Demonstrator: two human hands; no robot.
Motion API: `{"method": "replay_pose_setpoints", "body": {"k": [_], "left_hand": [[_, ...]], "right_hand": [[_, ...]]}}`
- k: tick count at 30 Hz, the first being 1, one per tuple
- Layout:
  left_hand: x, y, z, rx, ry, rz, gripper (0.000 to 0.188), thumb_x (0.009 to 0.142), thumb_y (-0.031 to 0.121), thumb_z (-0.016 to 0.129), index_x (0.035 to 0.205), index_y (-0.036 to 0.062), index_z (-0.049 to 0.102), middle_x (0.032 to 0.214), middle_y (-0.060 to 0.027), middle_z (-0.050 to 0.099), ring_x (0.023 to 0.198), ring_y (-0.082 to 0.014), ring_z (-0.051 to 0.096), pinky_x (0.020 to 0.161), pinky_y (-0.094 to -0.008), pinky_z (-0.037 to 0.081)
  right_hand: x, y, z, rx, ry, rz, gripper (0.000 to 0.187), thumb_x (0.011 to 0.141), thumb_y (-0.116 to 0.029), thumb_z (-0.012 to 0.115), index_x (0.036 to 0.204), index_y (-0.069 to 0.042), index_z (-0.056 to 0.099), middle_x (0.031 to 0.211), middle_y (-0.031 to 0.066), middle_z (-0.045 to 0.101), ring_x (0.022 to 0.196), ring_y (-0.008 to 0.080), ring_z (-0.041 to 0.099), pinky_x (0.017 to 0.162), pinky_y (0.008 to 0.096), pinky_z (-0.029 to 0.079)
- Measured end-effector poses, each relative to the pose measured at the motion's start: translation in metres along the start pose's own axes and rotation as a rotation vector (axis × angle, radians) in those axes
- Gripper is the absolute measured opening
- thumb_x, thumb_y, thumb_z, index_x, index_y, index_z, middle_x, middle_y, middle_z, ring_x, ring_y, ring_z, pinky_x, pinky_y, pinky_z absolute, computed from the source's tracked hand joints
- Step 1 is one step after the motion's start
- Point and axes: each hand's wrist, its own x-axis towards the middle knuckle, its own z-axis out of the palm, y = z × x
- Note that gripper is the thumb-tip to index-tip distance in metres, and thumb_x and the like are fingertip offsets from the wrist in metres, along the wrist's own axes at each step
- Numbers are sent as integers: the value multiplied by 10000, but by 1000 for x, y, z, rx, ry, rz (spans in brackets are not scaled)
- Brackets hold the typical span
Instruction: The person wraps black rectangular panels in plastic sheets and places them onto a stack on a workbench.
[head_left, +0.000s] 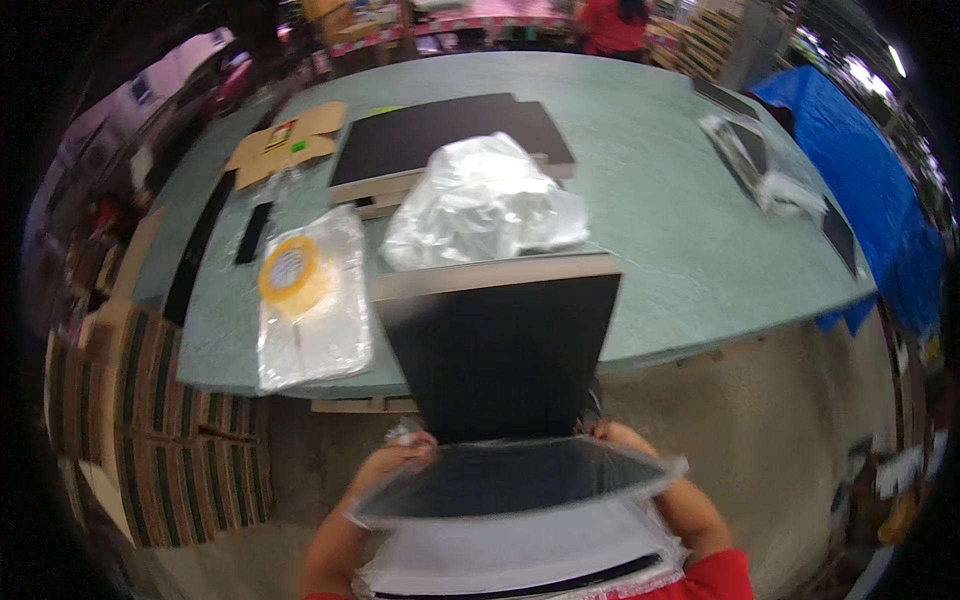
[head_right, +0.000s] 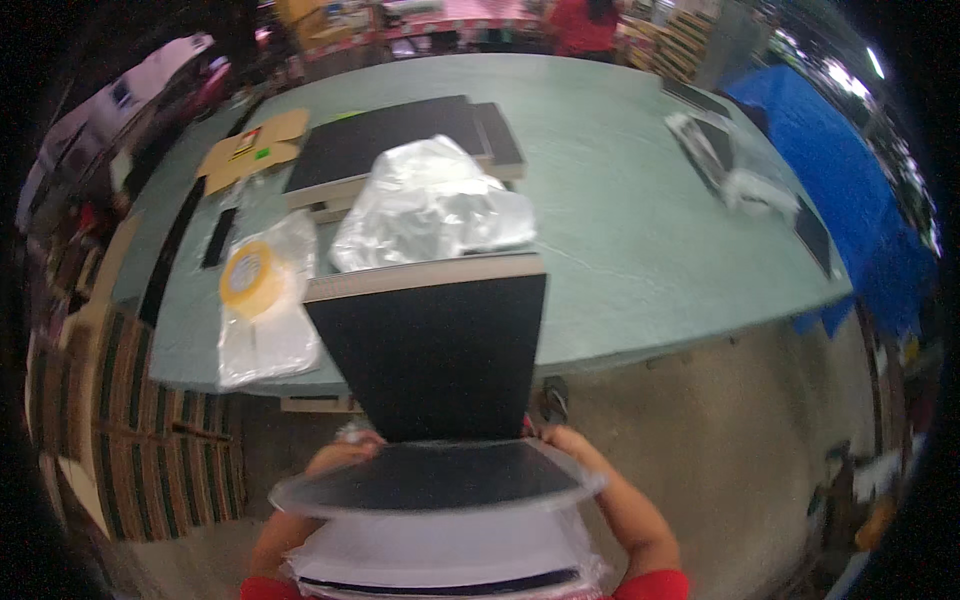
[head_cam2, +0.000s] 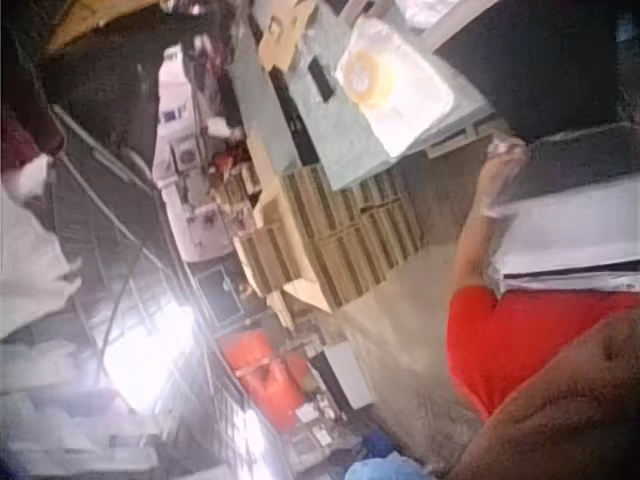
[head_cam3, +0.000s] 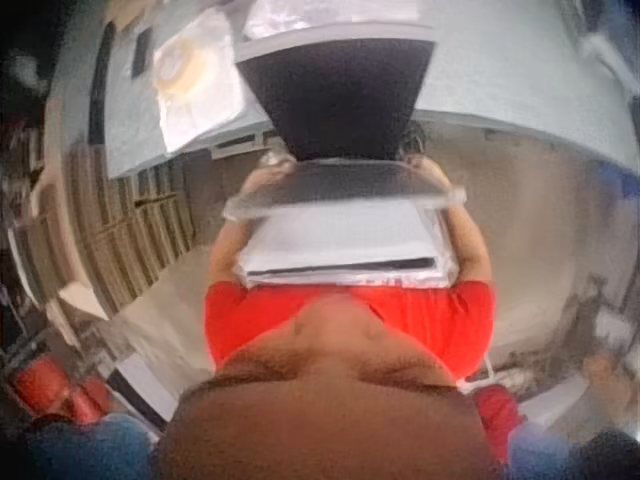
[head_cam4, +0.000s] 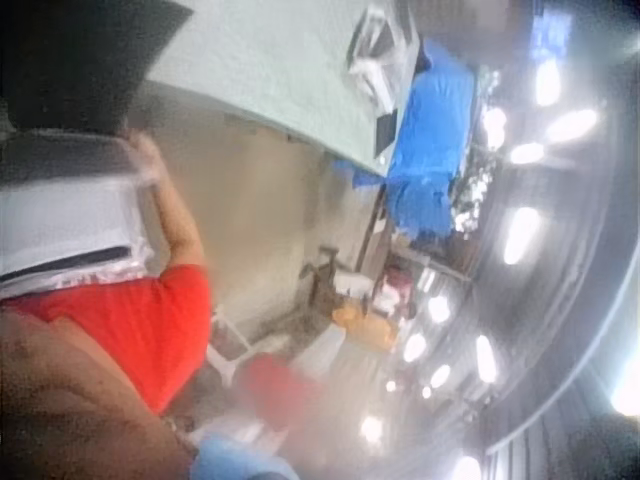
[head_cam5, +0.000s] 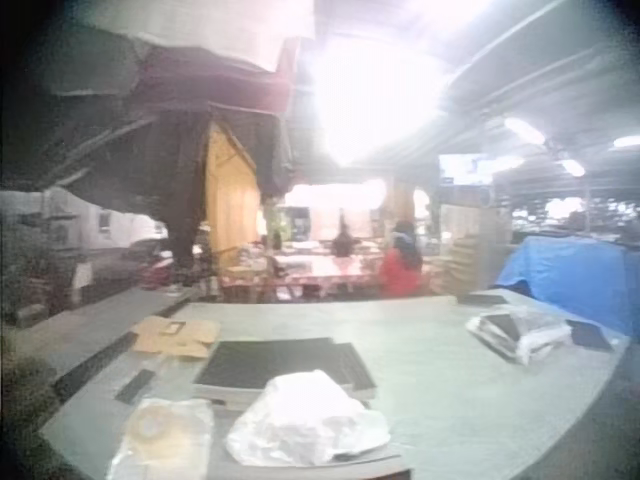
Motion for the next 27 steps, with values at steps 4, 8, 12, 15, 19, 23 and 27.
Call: {"method": "replay_pose_setpoints", "body": {"k": [4,8,12,15,19,23,27], "left_hand": [[46,-54,-36,136,77,-24,241,699,197,680,852,41,579,769,-58,596,689,-139,550,618,-279,454],[47,-38,-16,565,265,47,219,676,223,687,788,56,601,761,-60,601,685,-162,559,612,-285,441],[41,-41,-35,888,343,208,201,669,199,686,703,24,593,671,-68,595,640,-145,547,563,-297,432],[5,21,-56,967,352,224,229,707,229,636,800,26,586,736,-94,598,689,-178,558,623,-319,439],[-82,137,87,1127,-167,430,319,770,301,553,941,31,539,907,-151,567,840,-271,554,722,-372,431],[-48,89,150,1282,-733,220,393,811,363,476,1046,48,476,978,-184,519,907,-336,507,753,-405,411],[44,-60,54,1307,-192,278,331,808,298,485,1007,35,510,943,-200,536,904,-324,517,772,-417,395]], "right_hand": [[22,13,36,-34,522,493,351,821,-240,453,1027,39,509,980,192,549,904,270,535,775,333,398],[34,12,53,-225,689,597,274,788,-125,456,982,53,532,958,172,556,922,253,520,782,321,392],[20,-3,25,-501,465,264,120,738,-53,473,766,31,555,712,102,572,660,197,542,614,293,432],[19,-104,-10,-117,544,95,195,756,-132,503,801,49,561,747,119,591,645,213,560,629,318,439],[-4,-224,21,401,-652,-476,366,781,-239,530,960,81,537,901,152,568,846,231,537,733,309,406],[14,-184,61,130,-903,-199,534,815,-398,477,1153,14,449,1233,182,396,1180,278,336,983,393,220],[33,-59,60,-334,-491,184,608,820,-482,413,1225,-31,383,1315,161,287,1242,274,212,1008,371,142]]}}
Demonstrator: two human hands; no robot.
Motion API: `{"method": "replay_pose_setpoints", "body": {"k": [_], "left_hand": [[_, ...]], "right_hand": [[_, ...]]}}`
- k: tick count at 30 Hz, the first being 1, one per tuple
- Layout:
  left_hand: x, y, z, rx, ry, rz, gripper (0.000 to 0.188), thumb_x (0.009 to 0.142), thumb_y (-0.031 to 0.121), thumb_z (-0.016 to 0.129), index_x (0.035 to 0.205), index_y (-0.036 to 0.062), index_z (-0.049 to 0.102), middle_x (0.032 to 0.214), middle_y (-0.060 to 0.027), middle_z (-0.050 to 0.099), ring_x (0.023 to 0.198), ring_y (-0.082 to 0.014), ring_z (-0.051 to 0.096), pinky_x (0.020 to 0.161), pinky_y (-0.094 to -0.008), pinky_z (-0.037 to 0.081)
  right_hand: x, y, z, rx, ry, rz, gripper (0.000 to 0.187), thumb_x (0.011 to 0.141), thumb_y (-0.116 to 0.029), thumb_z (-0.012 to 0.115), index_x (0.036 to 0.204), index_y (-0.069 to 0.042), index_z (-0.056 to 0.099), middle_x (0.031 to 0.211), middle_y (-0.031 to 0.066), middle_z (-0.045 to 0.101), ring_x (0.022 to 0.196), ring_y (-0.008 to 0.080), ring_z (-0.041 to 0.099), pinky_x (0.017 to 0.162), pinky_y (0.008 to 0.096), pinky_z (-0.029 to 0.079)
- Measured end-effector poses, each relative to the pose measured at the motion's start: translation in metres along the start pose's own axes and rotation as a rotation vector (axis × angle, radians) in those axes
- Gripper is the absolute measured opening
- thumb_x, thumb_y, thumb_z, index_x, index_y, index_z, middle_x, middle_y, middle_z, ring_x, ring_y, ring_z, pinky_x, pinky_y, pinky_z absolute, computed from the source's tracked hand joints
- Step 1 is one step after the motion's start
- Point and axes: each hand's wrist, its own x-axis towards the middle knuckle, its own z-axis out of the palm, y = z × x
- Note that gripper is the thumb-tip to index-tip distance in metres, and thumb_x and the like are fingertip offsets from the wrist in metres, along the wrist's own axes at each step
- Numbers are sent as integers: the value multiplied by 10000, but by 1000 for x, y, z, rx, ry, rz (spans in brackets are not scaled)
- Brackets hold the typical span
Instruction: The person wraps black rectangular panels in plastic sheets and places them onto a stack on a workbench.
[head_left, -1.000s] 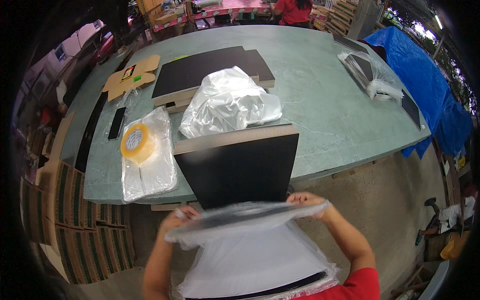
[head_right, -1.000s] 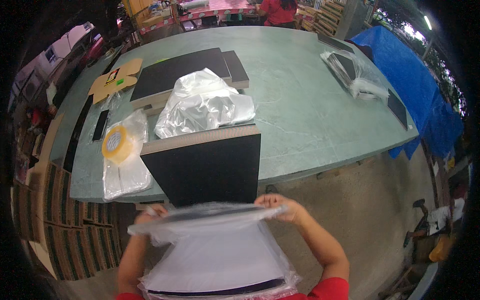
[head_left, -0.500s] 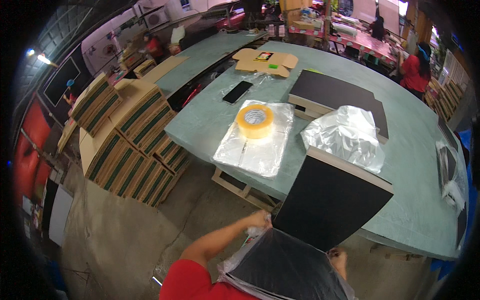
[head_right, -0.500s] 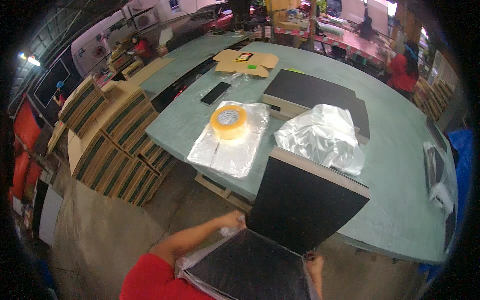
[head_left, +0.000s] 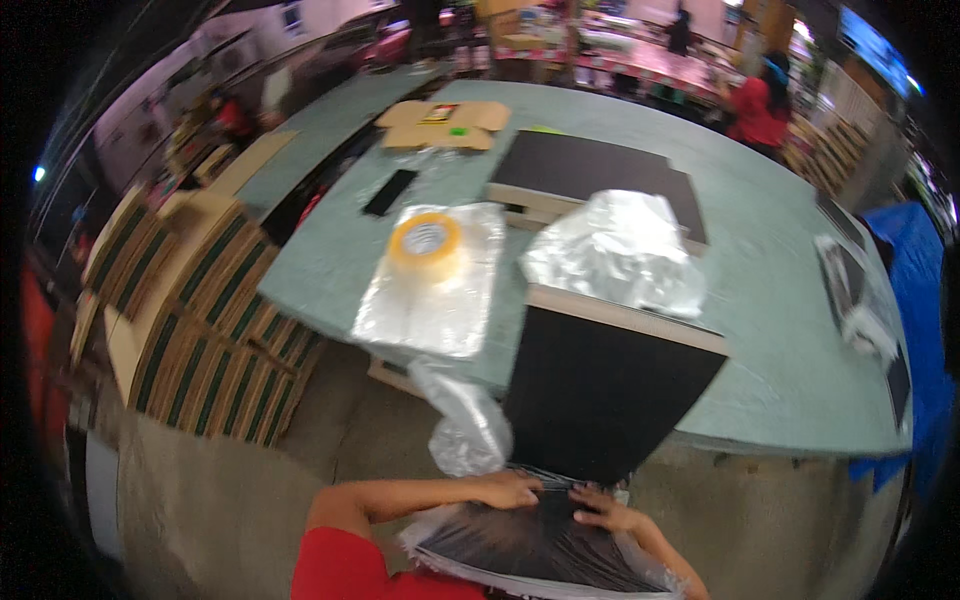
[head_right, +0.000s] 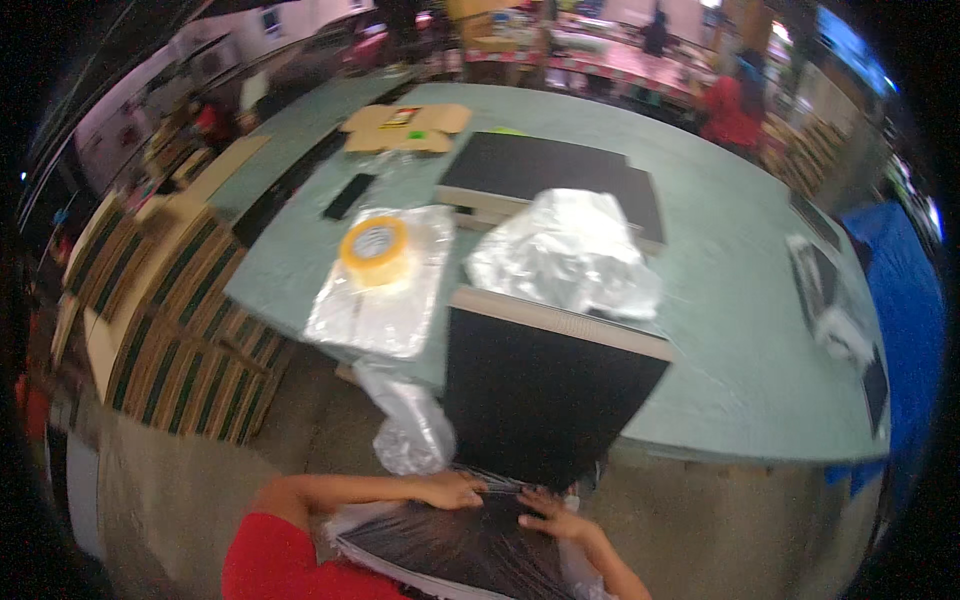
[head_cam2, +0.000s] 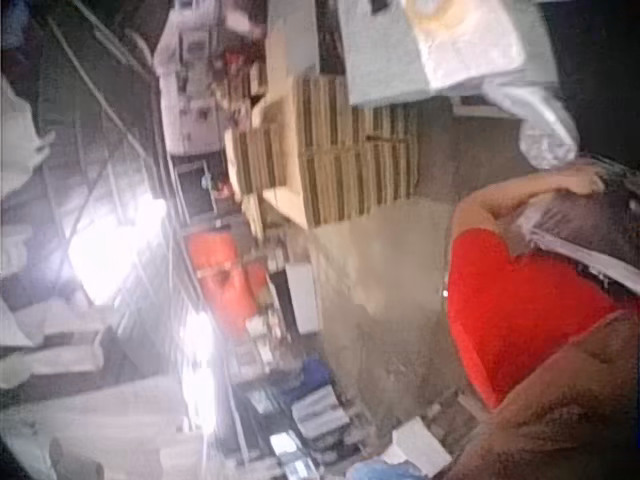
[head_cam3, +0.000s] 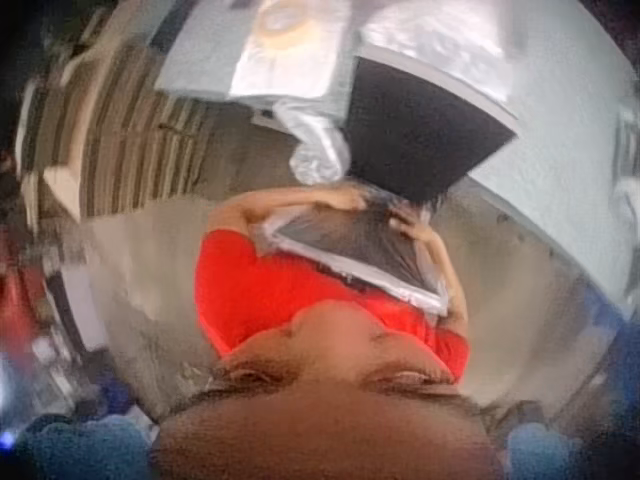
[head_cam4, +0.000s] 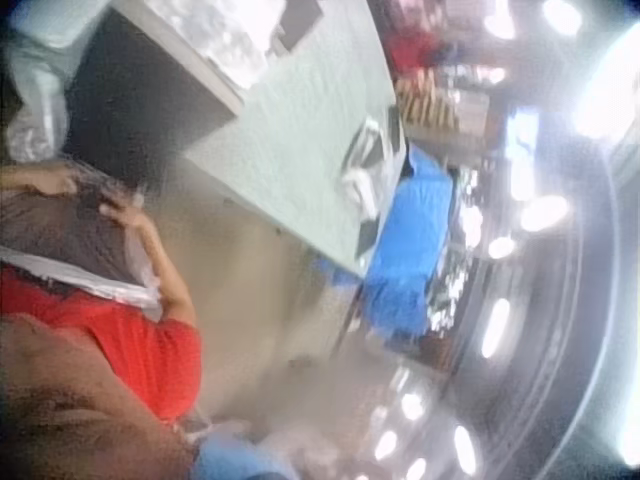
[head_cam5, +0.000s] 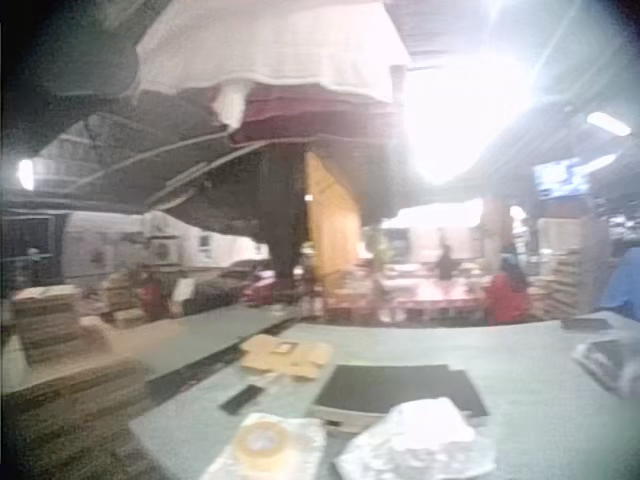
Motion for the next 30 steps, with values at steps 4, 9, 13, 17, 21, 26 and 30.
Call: {"method": "replay_pose_setpoints", "body": {"k": [4,9,13,17,21,26,30], "left_hand": [[40,39,-71,-117,125,-86,297,811,242,492,991,8,513,974,-178,525,897,-309,519,733,-366,419],[27,190,-174,-39,758,556,362,802,278,536,1054,22,485,958,-121,509,895,-217,500,797,-310,385],[12,171,-176,-509,913,408,424,807,250,547,1108,-25,430,1050,-113,501,919,-153,483,811,-275,373],[19,142,-161,-782,727,136,206,746,137,632,887,5,561,844,-33,581,771,-66,508,685,-216,411],[3,130,-198,-750,756,118,157,722,134,652,787,8,587,765,-28,584,694,-68,513,610,-212,413],[6,137,-188,-123,639,136,160,675,131,669,757,10,603,669,-62,530,569,-134,490,528,-242,379],[2,134,-189,-103,542,134,146,679,111,658,765,6,605,679,-58,535,578,-132,491,527,-248,379]], "right_hand": [[17,-52,-53,-111,-216,143,694,790,-542,415,1229,-7,362,1258,189,366,1171,286,346,969,326,253],[-1,-146,-84,634,555,-523,230,778,-146,562,973,-28,528,907,49,553,838,117,517,741,255,414],[-11,-150,-94,889,603,-551,181,713,-124,656,845,-20,592,802,3,591,743,71,535,671,230,425],[-13,-147,-78,867,635,-472,246,675,-128,694,864,-16,583,814,-6,591,758,75,535,696,233,423],[-34,-102,-72,552,380,-390,445,643,-206,720,1004,-15,544,878,17,583,856,108,522,803,279,397],[-40,-120,-91,842,477,-527,590,695,-345,643,1126,16,463,1010,91,553,925,170,524,839,298,383],[-31,-120,-100,660,519,-398,585,734,-277,613,1192,11,393,1001,91,555,897,170,535,833,300,390]]}}
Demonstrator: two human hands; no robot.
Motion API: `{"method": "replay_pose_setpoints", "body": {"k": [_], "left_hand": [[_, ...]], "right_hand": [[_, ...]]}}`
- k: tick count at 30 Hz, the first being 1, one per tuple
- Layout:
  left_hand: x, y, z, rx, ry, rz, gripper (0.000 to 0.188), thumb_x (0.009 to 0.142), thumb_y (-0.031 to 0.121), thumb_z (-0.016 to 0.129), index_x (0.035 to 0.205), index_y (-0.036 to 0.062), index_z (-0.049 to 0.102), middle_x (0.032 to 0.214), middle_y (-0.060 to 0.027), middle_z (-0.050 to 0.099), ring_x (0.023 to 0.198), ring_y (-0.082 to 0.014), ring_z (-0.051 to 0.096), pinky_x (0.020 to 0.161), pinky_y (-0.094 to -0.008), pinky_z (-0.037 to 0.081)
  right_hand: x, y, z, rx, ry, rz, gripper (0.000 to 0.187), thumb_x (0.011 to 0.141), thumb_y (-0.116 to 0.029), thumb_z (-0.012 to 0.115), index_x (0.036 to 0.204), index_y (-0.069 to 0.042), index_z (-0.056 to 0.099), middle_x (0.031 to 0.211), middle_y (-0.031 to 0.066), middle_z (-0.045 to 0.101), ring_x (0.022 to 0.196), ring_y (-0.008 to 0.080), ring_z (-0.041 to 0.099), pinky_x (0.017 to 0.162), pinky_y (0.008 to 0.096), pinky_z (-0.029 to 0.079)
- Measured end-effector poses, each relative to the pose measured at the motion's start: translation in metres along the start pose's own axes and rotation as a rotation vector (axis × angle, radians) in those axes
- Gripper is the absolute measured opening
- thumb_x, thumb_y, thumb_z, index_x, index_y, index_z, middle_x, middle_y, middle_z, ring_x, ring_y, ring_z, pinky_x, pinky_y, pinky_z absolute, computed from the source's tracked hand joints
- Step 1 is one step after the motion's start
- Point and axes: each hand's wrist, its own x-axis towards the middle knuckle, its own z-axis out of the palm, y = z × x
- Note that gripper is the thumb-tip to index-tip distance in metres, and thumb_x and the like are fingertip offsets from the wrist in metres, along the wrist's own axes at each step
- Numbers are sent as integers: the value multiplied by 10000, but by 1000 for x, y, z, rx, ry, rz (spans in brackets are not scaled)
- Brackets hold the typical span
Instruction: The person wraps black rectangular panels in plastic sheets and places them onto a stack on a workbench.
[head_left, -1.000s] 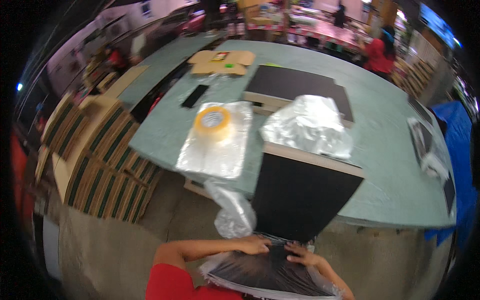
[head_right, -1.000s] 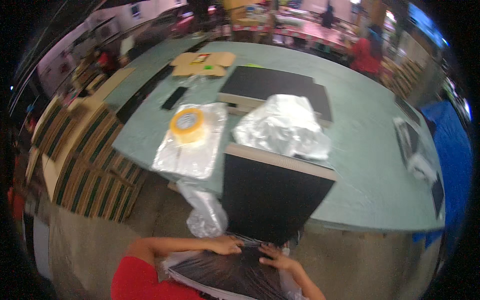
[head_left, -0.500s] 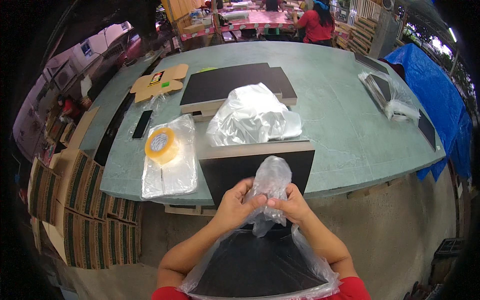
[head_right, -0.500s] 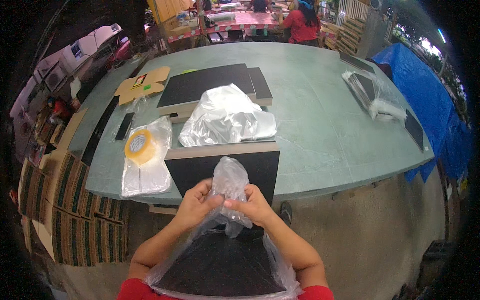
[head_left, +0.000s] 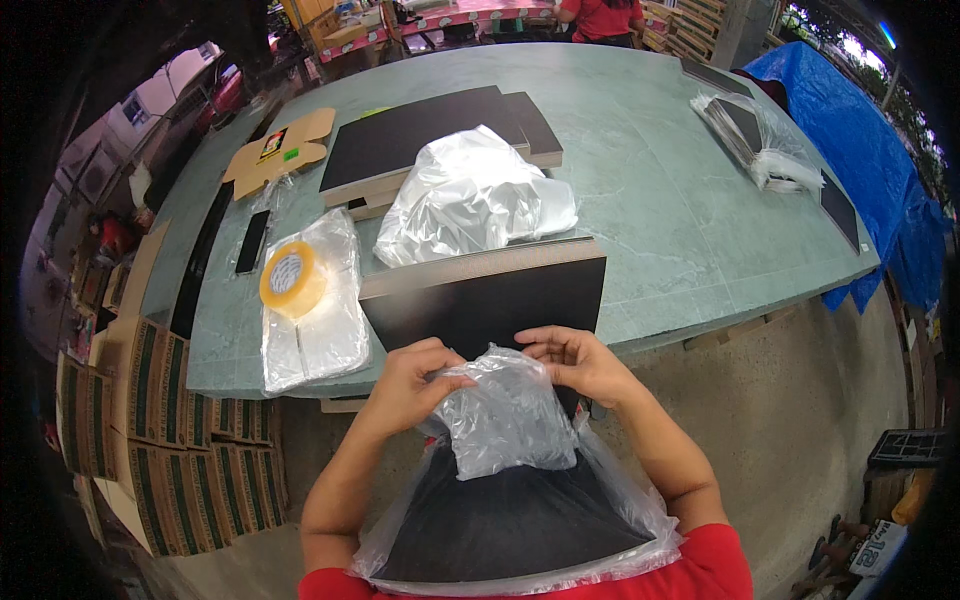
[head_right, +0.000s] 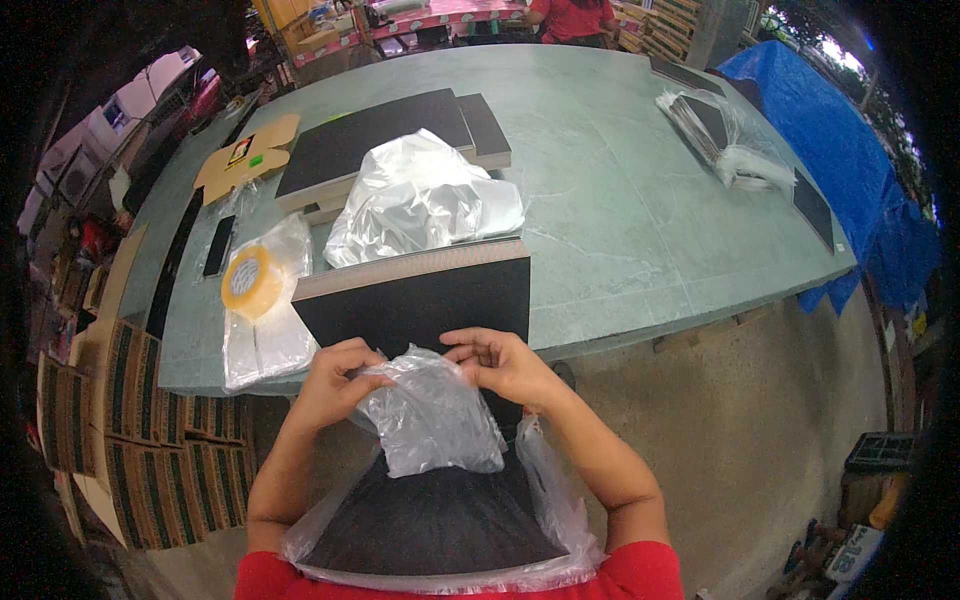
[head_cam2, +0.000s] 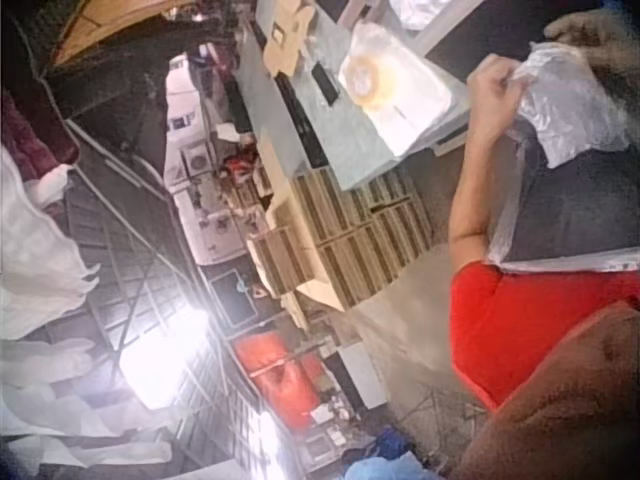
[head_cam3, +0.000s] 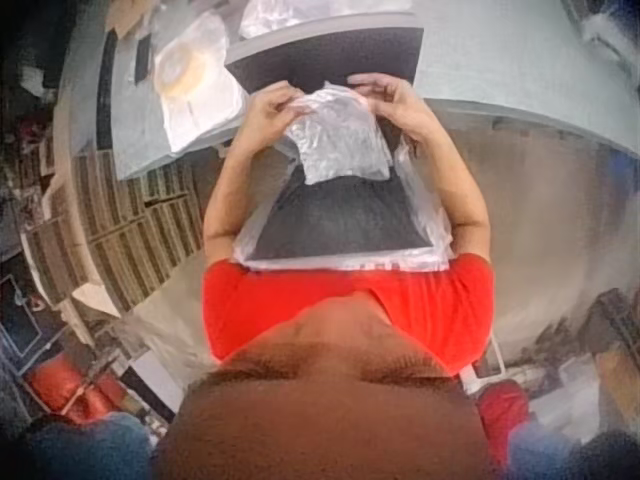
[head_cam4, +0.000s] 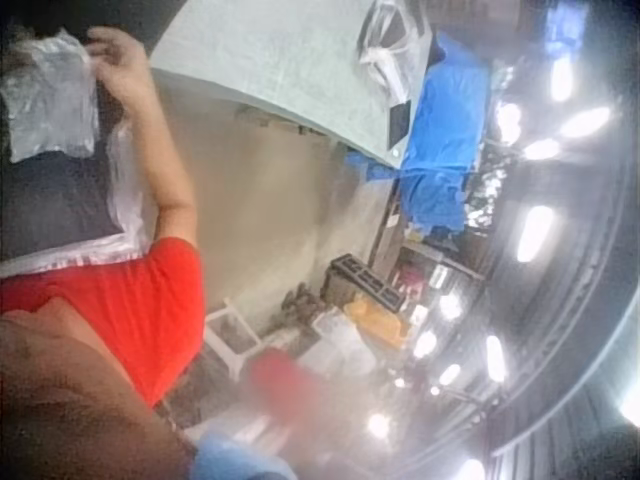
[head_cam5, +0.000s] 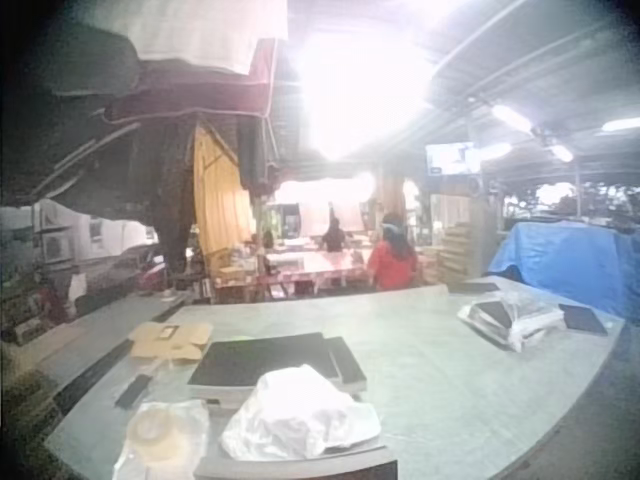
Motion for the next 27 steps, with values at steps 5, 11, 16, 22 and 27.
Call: {"method": "replay_pose_setpoints", "body": {"k": [5,11,16,22,27], "left_hand": [[-2,-2,-5,-63,138,-35,142,679,109,659,753,2,603,682,-55,546,587,-120,492,532,-240,379],[-2,6,0,177,117,93,170,687,82,646,826,7,582,674,-43,542,620,-108,506,559,-248,393],[-11,25,6,163,165,-24,324,687,84,668,973,30,526,739,-35,558,631,-80,517,568,-215,428],[-5,13,52,-151,127,73,114,715,82,629,802,16,599,727,-59,570,673,-103,532,590,-228,426],[-97,-102,-20,-275,779,-502,85,764,66,497,813,18,545,728,-14,532,662,-87,503,596,-228,417]], "right_hand": [[-8,8,8,194,-94,-97,495,730,-104,618,1162,19,410,1029,84,538,877,135,534,791,266,413],[-3,-8,9,-233,158,71,207,729,-186,642,775,14,614,705,30,598,646,54,522,576,198,413],[-6,-4,8,-17,169,123,234,740,-238,639,704,-11,596,667,5,571,603,44,484,548,209,406],[-6,12,8,604,113,-126,173,781,-199,589,789,-26,587,728,29,585,624,84,530,557,209,435],[-39,5,-38,537,179,-25,84,778,-101,575,731,-32,568,696,44,581,591,109,541,543,232,451]]}}
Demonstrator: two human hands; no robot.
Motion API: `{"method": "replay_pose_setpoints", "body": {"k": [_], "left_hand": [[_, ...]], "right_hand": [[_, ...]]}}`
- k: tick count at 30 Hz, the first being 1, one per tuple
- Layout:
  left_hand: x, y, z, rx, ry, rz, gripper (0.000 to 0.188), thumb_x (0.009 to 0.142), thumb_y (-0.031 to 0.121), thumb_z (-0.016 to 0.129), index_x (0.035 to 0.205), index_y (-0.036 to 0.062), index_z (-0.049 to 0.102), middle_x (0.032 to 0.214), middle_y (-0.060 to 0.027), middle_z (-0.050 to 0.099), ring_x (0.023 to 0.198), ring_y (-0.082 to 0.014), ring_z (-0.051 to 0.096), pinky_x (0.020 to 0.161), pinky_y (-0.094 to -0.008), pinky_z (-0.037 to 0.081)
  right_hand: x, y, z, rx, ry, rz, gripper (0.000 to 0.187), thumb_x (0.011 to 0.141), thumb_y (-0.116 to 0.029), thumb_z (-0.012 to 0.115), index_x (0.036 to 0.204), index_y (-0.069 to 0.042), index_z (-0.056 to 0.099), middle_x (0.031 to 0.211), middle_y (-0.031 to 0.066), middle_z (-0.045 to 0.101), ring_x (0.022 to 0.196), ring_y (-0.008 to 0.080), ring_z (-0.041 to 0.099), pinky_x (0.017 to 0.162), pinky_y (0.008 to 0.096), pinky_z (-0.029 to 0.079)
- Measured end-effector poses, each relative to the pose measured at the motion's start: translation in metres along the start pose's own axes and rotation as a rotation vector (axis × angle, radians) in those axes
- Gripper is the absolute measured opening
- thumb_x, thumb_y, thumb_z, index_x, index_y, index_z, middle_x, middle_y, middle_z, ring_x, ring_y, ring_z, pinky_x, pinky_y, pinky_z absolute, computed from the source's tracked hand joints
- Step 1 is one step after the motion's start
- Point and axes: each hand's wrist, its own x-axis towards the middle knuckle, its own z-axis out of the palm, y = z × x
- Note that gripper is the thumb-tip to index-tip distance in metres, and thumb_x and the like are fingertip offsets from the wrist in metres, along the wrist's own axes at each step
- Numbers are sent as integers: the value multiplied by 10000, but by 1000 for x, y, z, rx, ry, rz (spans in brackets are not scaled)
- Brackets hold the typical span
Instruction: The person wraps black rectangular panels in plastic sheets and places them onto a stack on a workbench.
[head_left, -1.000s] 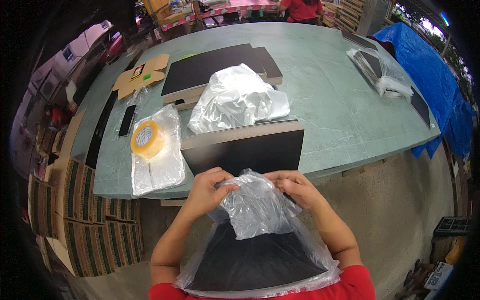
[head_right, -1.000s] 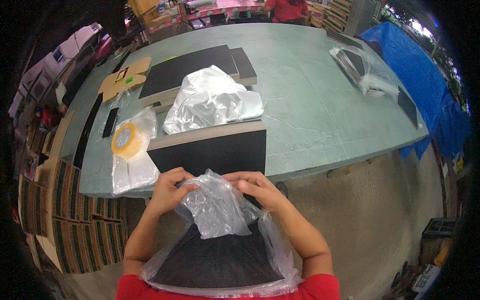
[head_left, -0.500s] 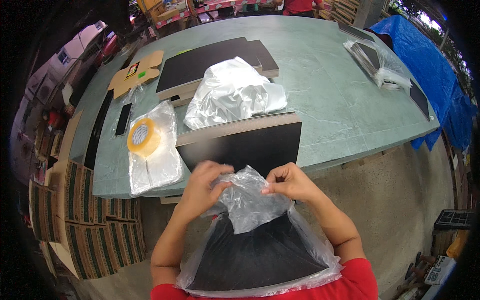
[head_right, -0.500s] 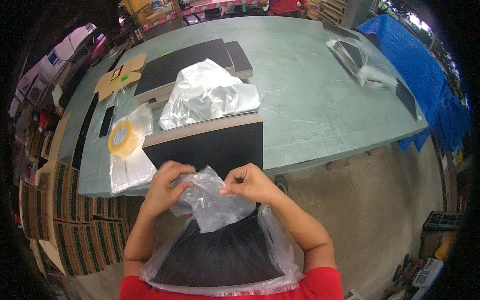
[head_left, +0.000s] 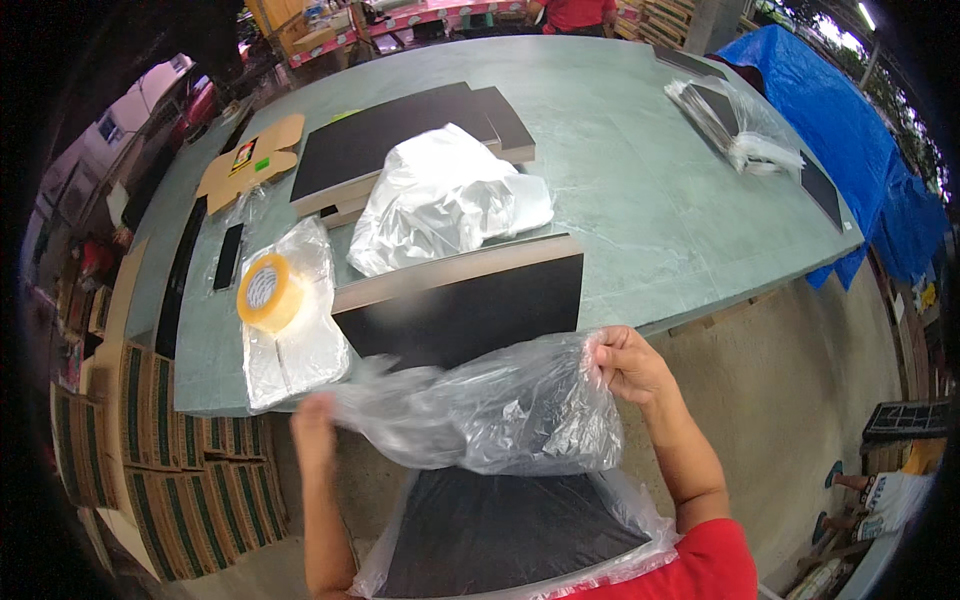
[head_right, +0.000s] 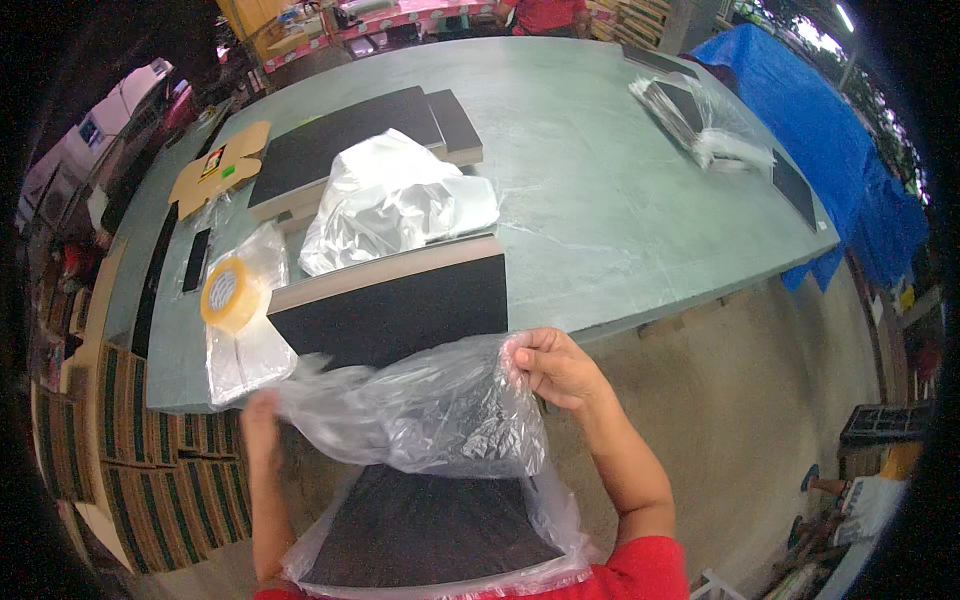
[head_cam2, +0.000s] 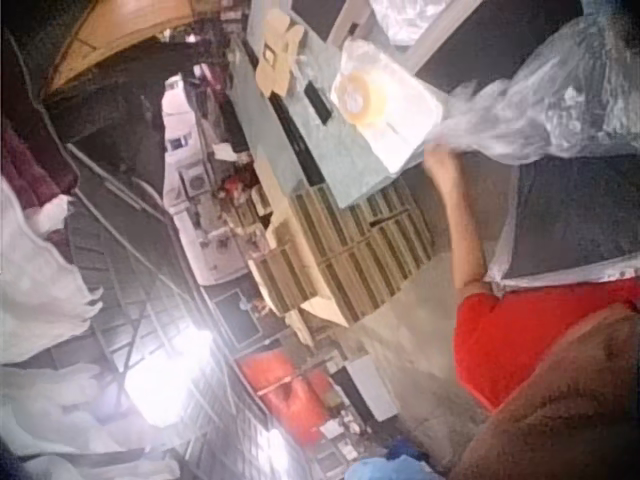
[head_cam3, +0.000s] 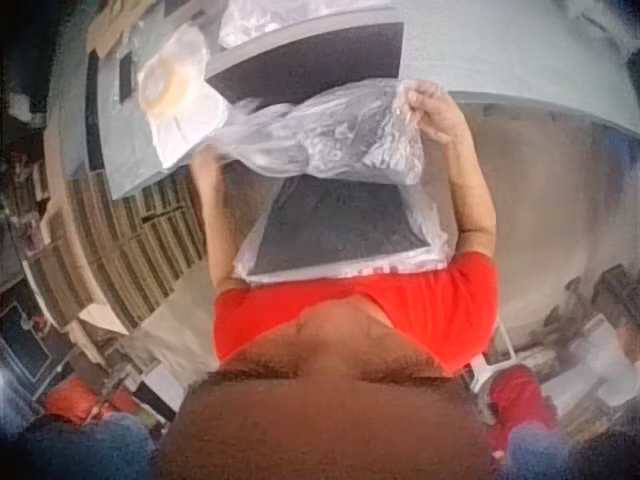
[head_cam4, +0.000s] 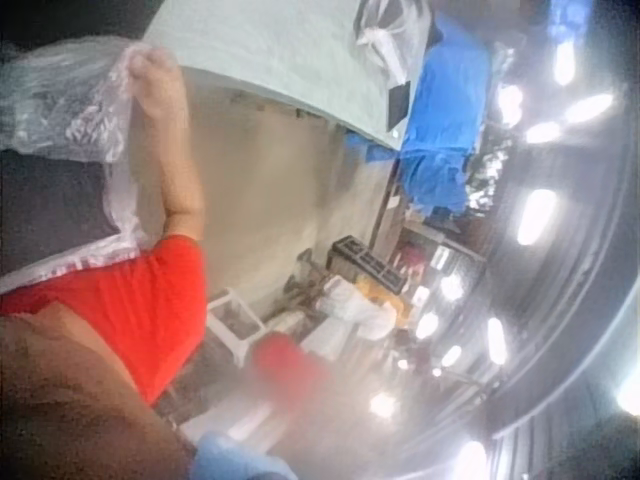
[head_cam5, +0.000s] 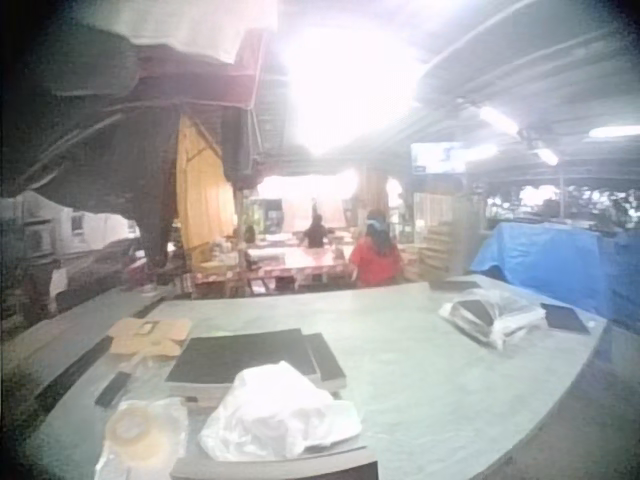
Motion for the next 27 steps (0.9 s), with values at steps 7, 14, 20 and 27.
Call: {"method": "replay_pose_setpoints", "body": {"k": [7,14,20,27], "left_hand": [[-23,90,49,-283,-176,159,44,720,46,503,692,62,472,613,-6,476,570,-64,435,493,-204,372],[-39,117,88,-25,-896,320,153,721,172,635,718,25,590,622,-15,552,597,-74,489,572,-238,409],[18,90,-2,262,101,415,148,730,129,582,800,0,569,746,-79,577,680,-149,533,640,-277,424],[-63,128,88,454,-1052,594,198,743,173,588,861,22,540,706,-144,557,708,-259,579,610,-323,433]], "right_hand": [[27,24,67,-213,-105,47,128,739,-129,634,708,-25,565,655,30,570,571,84,512,529,219,410],[31,40,78,113,-199,35,261,704,-257,658,779,-25,565,737,44,587,610,106,535,557,226,431],[9,21,66,-199,-51,34,162,759,-166,617,724,-11,583,640,44,556,562,128,512,556,237,423],[7,-16,136,-563,-93,-777,221,653,-110,691,837,-18,608,1021,139,510,1012,207,461,872,304,342]]}}
